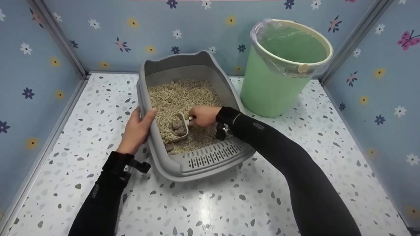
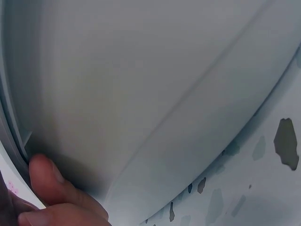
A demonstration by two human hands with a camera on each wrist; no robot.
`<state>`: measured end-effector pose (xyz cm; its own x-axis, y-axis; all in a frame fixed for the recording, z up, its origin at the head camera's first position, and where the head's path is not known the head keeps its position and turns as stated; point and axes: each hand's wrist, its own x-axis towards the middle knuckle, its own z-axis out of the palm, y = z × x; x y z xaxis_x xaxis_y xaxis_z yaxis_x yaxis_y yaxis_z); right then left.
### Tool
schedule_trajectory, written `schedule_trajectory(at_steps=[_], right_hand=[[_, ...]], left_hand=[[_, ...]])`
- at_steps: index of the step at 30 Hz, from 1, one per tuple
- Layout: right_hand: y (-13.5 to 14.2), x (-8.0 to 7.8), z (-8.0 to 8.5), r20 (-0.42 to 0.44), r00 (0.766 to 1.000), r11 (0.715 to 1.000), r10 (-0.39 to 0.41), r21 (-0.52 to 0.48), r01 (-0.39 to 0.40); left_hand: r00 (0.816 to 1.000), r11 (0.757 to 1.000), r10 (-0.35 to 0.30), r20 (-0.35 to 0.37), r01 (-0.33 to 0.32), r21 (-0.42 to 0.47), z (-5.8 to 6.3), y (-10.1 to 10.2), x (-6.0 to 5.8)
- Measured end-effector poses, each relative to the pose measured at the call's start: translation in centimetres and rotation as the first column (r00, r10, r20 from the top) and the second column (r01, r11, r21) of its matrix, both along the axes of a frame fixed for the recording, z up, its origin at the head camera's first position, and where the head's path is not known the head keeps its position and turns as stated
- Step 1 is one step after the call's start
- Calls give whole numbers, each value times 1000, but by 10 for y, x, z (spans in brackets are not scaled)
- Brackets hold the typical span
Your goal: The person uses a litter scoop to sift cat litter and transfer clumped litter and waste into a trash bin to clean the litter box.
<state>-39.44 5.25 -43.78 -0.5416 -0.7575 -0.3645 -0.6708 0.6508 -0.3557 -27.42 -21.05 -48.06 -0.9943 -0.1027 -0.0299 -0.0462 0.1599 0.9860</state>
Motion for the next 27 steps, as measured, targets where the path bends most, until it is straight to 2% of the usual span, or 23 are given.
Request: schedule_trajectory(at_steps=[11, 19, 27], right_hand=[[3, -3, 0, 13, 1000, 997, 29, -77, -28], [5, -5, -3, 47, 998, 998, 36, -63, -33], [5, -6, -1, 70, 997, 997, 32, -79, -26]], left_hand=[[1000, 1000, 0, -2, 0, 27, -2, 2, -1], [999, 999, -30, -11, 30, 23, -4, 0, 0], [1000, 999, -13, -21, 14, 38, -3, 1, -1]])
